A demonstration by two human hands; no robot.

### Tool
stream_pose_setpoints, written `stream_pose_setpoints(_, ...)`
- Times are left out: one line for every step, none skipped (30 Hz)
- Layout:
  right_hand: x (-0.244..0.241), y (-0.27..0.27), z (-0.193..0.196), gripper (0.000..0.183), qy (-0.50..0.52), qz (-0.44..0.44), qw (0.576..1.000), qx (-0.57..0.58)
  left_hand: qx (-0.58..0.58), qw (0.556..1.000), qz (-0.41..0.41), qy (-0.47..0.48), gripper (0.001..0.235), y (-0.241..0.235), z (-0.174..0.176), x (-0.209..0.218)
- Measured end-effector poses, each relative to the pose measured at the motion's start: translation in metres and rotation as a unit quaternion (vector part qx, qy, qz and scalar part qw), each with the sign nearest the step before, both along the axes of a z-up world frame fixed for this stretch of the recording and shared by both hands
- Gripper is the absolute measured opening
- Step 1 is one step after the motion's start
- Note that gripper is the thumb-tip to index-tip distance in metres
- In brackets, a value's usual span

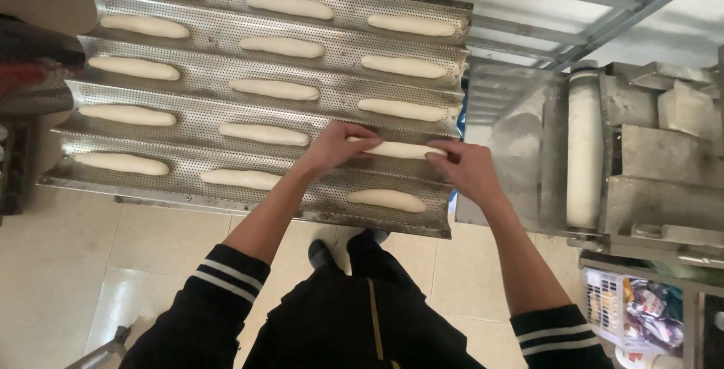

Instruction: Placing shaped dough pieces into a multi-groove baking tray and organizing the trays on a storage rack.

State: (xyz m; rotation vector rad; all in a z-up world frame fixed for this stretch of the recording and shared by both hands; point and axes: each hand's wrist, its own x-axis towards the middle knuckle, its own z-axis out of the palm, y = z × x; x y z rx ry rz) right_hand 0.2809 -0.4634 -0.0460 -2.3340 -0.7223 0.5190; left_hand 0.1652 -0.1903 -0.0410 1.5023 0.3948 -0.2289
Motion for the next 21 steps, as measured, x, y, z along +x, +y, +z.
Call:
stream_pose_setpoints(0.001,-0.002,-0.01,0.031,0.002,-0.001,1.0,0.0,0.0,1.0,-0.001,0.002,0.042,0.001,-0.002,-0.002)
stream_pose_setpoints(0.002,-0.005,-0.019,0.028,-0.034,0.006,0.999,-0.013,0.034,0.999,0.003,0.01,0.041,0.002,-0.004,-0.004)
stream_pose_setpoints(0.003,-0.008,-0.028,0.025,-0.07,0.014,0.997,-0.027,0.067,0.998,0.006,0.018,0.041,0.003,-0.005,-0.006)
stream_pose_setpoints(0.003,-0.008,-0.027,0.025,-0.069,0.014,0.997,-0.026,0.068,0.997,0.006,0.019,0.041,0.004,-0.006,-0.006)
stream_pose_setpoints(0.002,-0.008,-0.026,0.025,-0.078,0.003,0.996,-0.038,0.114,0.993,0.011,0.024,0.046,0.005,-0.007,-0.005)
stream_pose_setpoints(0.0,-0.01,-0.026,0.025,-0.086,-0.009,0.995,-0.049,0.158,0.987,0.016,0.03,0.051,0.006,-0.009,-0.006)
stream_pose_setpoints(0.001,-0.009,-0.025,0.025,-0.085,-0.009,0.995,-0.049,0.158,0.987,0.016,0.031,0.051,0.006,-0.004,-0.008)
stream_pose_setpoints(0.0,-0.009,-0.023,0.027,-0.097,-0.007,0.994,-0.054,0.181,0.982,0.036,0.041,0.05,0.005,0.001,-0.012)
stream_pose_setpoints(-0.002,-0.009,-0.022,0.029,-0.108,-0.006,0.992,-0.059,0.204,0.976,0.056,0.052,0.05,0.004,0.005,-0.016)
stream_pose_setpoints(-0.011,-0.003,-0.008,0.029,-0.107,-0.004,0.993,-0.059,0.204,0.976,0.057,0.054,0.05,0.005,0.009,-0.021)
stream_pose_setpoints(-0.02,0.003,0.007,0.028,-0.106,0.006,0.993,-0.048,0.193,0.977,0.075,0.043,0.052,0.005,0.012,-0.027)
stream_pose_setpoints(-0.031,0.008,0.021,0.027,-0.104,0.017,0.994,-0.036,0.182,0.978,0.093,0.033,0.055,0.006,0.015,-0.034)
stream_pose_setpoints(-0.045,0.019,0.02,0.027,-0.101,0.019,0.994,-0.036,0.182,0.978,0.095,0.036,0.055,0.002,0.02,-0.044)
stream_pose_setpoints(-0.057,0.031,0.02,0.029,-0.097,0.103,0.989,-0.04,0.148,0.985,0.091,0.024,0.053,-0.001,0.026,-0.052)
stream_pose_setpoints(-0.07,0.043,0.02,0.03,-0.093,0.186,0.977,-0.044,0.113,0.99,0.086,0.011,0.052,-0.005,0.032,-0.06)
stream_pose_setpoints(-0.08,0.051,0.01,0.03,-0.094,0.186,0.977,-0.044,0.113,0.99,0.086,0.01,0.052,-0.005,0.023,-0.065)
stream_pose_setpoints(-0.09,0.058,0.0,0.033,-0.106,0.23,0.965,-0.076,0.131,0.99,0.051,0.015,0.048,-0.006,0.013,-0.07)
stream_pose_setpoints(-0.101,0.066,-0.01,0.037,-0.118,0.272,0.949,-0.108,0.149,0.988,0.015,0.019,0.044,-0.007,0.005,-0.076)
stream_pose_setpoints(-0.101,0.071,-0.017,0.037,-0.119,0.271,0.949,-0.107,0.15,0.988,0.015,0.018,0.044,-0.011,0.011,-0.08)
stream_pose_setpoints(-0.101,0.076,-0.023,0.032,-0.135,0.281,0.942,-0.123,0.186,0.982,-0.01,0.013,0.041,-0.015,0.017,-0.083)
stream_pose_setpoints(-0.1,0.081,-0.03,0.029,-0.151,0.291,0.934,-0.139,0.222,0.974,-0.034,0.008,0.038,-0.019,0.023,-0.087)
